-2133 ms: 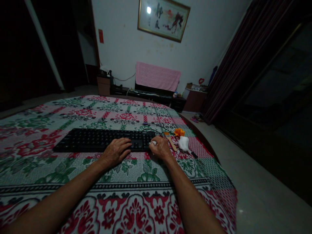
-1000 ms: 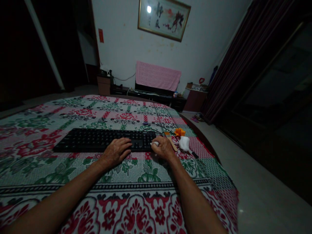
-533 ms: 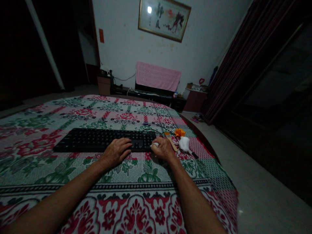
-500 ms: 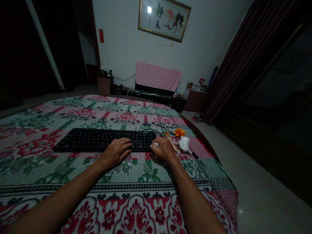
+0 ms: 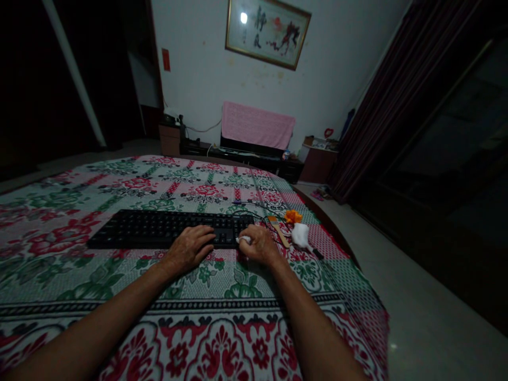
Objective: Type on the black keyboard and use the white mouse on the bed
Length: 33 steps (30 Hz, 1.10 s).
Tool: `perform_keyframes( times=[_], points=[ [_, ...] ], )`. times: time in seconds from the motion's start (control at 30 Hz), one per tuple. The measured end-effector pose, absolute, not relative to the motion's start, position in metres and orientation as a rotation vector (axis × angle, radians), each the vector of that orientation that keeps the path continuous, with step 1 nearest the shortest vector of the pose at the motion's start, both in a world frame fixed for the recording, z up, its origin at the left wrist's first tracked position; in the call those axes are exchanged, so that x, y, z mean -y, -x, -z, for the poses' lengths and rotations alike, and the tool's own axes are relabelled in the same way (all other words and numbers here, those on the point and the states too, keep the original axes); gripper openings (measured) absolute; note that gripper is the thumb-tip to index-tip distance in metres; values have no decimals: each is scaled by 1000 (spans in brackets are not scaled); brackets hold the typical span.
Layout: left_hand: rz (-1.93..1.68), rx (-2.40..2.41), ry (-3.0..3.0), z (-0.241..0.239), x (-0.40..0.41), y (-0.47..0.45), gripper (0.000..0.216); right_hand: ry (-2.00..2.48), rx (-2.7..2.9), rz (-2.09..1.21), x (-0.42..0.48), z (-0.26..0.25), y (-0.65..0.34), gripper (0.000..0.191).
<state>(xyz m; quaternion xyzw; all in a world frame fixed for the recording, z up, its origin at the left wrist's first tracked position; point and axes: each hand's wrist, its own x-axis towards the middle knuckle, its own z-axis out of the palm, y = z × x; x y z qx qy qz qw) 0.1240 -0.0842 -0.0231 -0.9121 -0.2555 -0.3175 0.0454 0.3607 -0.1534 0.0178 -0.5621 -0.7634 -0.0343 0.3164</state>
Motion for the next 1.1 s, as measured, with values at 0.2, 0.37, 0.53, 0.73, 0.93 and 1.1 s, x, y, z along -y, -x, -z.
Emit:
perform_keyframes(
  times=[0.2, 0.37, 0.53, 0.73, 0.93, 1.1],
  points=[
    [976, 765, 2795, 24, 83, -124, 26, 1500, 2210, 214, 154, -16, -351, 17],
    [966, 768, 2796, 24, 83, -124, 26, 1565, 2150, 243, 153, -14, -365, 14],
    [977, 765, 2792, 23, 84, -124, 25, 1531, 2100, 233, 153, -13, -364, 15],
    [980, 768, 2788, 22, 85, -124, 25, 1496, 2147, 226, 154, -13, -353, 14],
    [985, 775, 2805, 23, 84, -123, 26, 1588, 1998, 205, 153, -13, -375, 11],
    [970, 766, 2793, 23, 84, -124, 26, 1548, 1961, 215, 153, -13, -375, 12]
  ],
)
